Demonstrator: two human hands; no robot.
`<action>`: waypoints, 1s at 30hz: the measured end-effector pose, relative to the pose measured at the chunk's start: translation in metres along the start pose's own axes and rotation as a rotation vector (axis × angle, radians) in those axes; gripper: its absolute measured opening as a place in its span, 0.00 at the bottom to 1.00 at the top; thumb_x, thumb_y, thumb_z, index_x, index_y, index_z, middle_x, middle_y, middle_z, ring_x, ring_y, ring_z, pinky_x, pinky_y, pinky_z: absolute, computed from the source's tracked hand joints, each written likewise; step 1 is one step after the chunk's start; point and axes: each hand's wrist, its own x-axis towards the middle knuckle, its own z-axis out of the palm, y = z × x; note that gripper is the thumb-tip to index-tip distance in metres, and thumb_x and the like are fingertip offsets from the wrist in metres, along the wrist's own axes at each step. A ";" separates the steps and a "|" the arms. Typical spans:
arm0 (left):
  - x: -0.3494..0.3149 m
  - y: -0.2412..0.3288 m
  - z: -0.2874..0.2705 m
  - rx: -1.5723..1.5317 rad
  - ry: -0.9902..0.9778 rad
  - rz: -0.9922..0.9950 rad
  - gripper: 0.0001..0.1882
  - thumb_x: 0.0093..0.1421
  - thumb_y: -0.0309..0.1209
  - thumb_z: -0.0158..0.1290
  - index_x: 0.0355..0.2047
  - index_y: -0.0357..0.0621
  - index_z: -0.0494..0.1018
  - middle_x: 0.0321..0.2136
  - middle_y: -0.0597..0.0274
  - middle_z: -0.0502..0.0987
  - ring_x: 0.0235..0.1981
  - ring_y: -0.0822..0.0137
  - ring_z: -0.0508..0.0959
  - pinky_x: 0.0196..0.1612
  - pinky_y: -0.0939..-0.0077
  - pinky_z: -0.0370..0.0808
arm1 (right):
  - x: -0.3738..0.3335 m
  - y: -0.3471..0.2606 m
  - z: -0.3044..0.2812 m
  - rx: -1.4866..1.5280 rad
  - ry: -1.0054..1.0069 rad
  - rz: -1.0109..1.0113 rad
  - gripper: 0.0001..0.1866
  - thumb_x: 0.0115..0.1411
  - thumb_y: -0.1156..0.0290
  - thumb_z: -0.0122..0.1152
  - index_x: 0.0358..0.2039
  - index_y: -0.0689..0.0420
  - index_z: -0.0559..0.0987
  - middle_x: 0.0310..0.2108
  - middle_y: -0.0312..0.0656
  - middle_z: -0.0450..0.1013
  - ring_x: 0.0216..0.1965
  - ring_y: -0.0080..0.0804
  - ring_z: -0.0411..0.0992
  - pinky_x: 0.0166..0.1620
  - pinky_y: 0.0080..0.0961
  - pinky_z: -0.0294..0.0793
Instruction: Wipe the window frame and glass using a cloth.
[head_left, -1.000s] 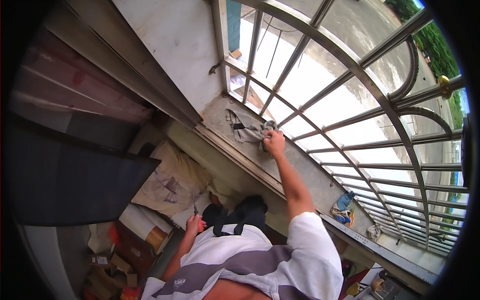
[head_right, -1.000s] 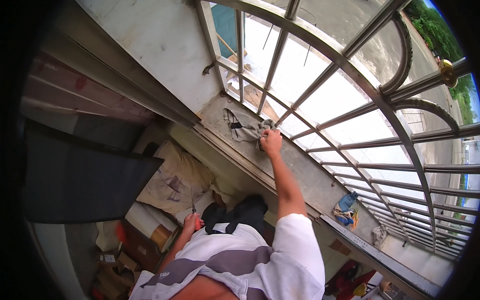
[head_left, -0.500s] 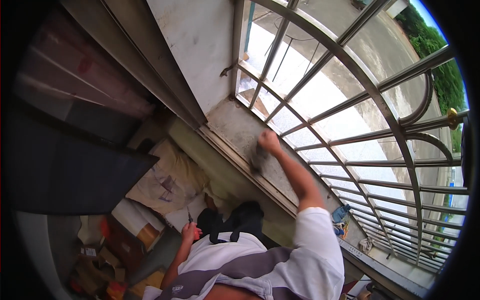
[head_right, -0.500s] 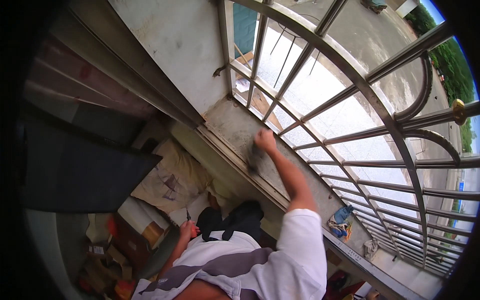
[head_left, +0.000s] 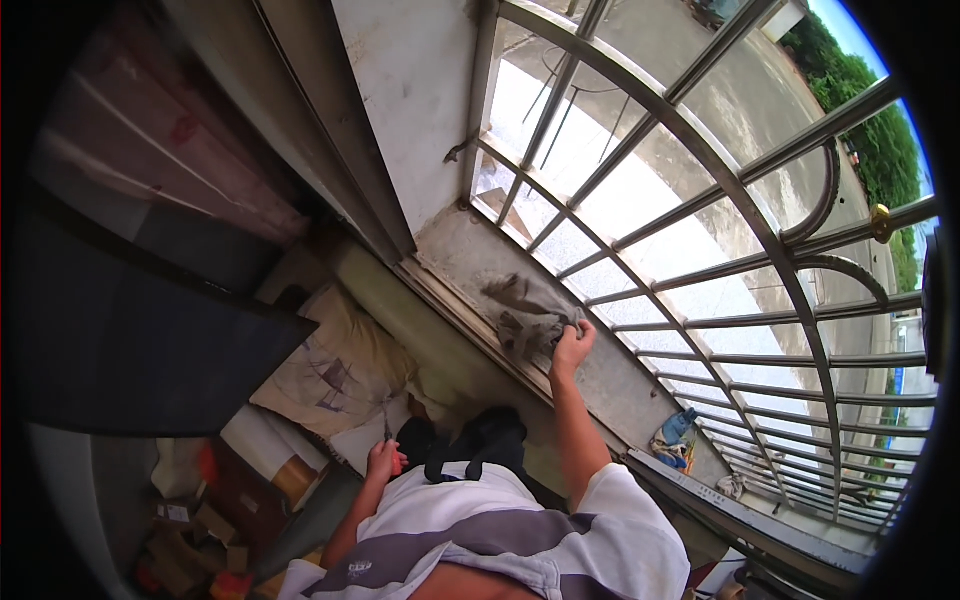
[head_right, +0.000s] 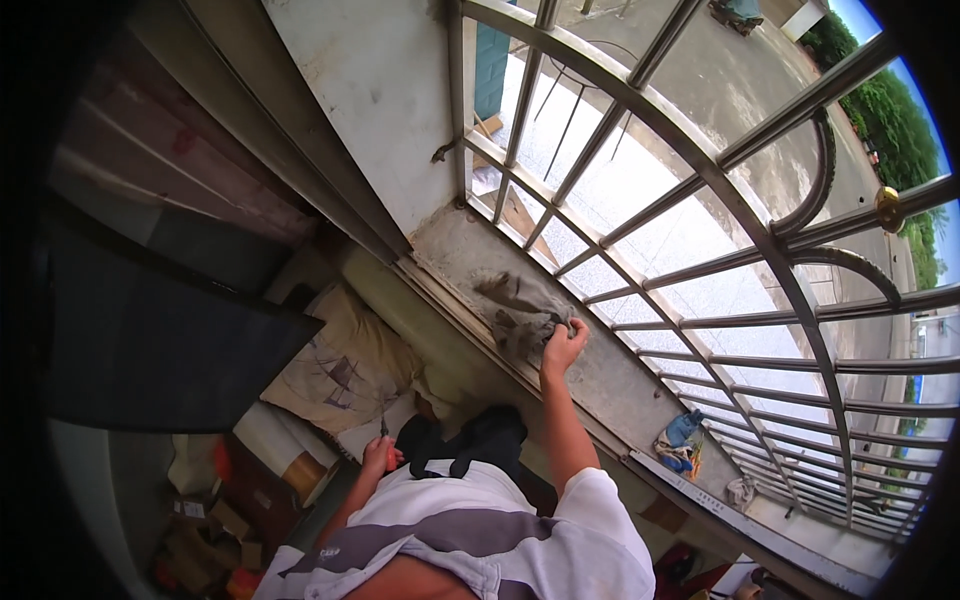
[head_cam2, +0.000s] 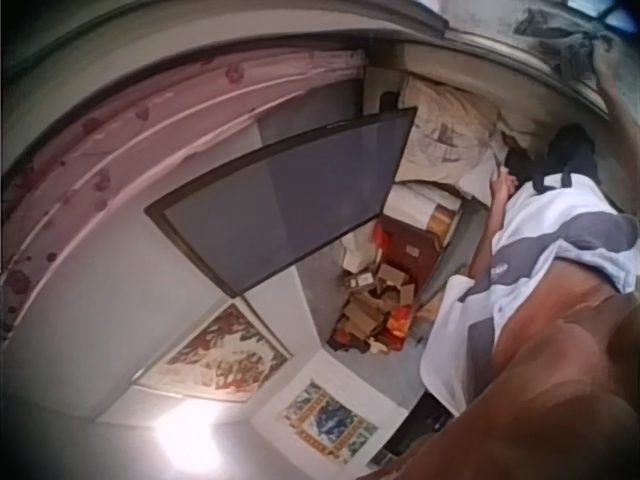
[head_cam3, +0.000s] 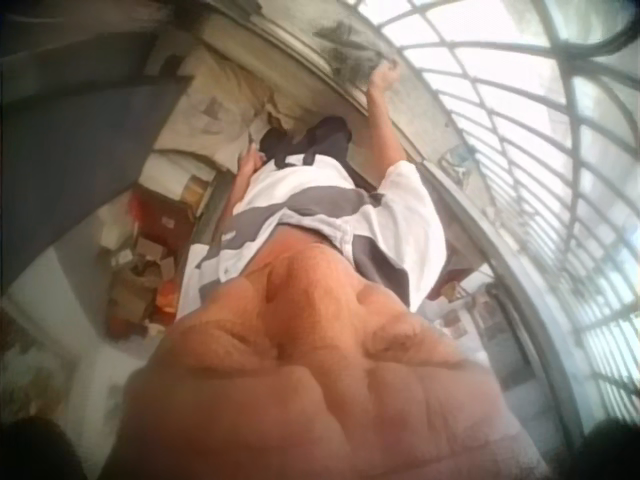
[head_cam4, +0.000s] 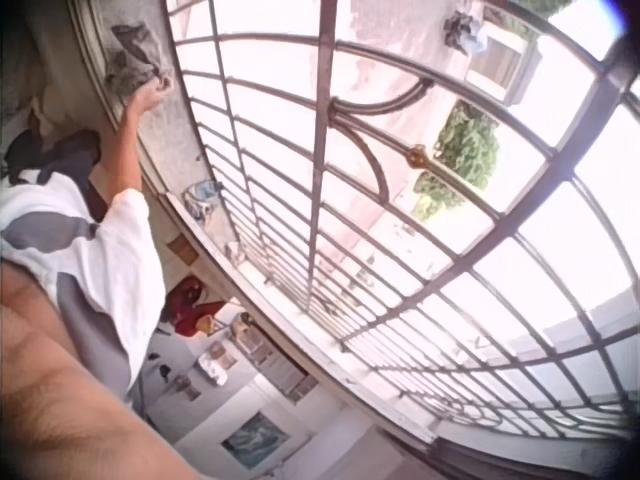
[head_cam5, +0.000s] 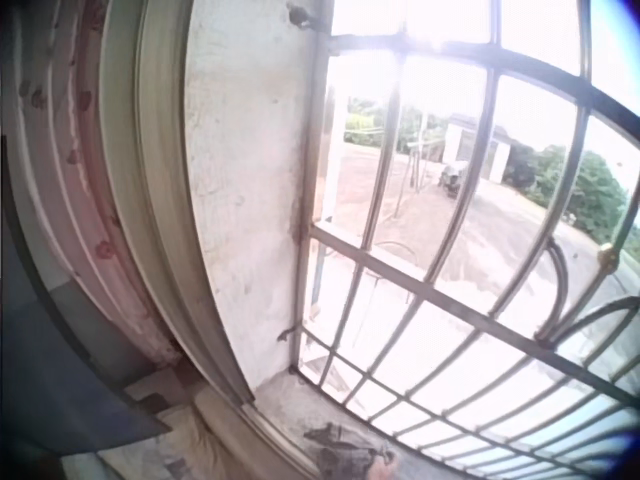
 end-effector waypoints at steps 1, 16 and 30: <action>-0.002 0.000 0.000 -0.004 0.013 -0.006 0.17 0.60 0.40 0.41 0.35 0.35 0.65 0.19 0.51 0.73 0.16 0.62 0.74 0.20 0.73 0.72 | 0.006 0.012 0.002 -0.327 -0.030 -0.108 0.22 0.48 0.69 0.53 0.45 0.57 0.66 0.40 0.49 0.64 0.40 0.42 0.64 0.44 0.31 0.64; -0.027 -0.036 -0.011 -0.043 0.147 -0.035 0.16 0.60 0.39 0.40 0.35 0.35 0.65 0.19 0.50 0.73 0.16 0.62 0.75 0.20 0.72 0.73 | 0.031 -0.029 0.179 -0.527 -0.344 -0.548 0.19 0.41 0.74 0.57 0.37 0.50 0.73 0.40 0.54 0.60 0.41 0.53 0.61 0.43 0.40 0.65; -0.017 -0.030 -0.004 -0.049 0.069 -0.038 0.14 0.60 0.37 0.41 0.34 0.35 0.65 0.18 0.50 0.73 0.16 0.62 0.74 0.20 0.73 0.73 | -0.017 -0.018 0.094 -0.533 -0.508 -0.866 0.16 0.36 0.77 0.59 0.31 0.51 0.73 0.42 0.50 0.61 0.41 0.51 0.60 0.45 0.38 0.62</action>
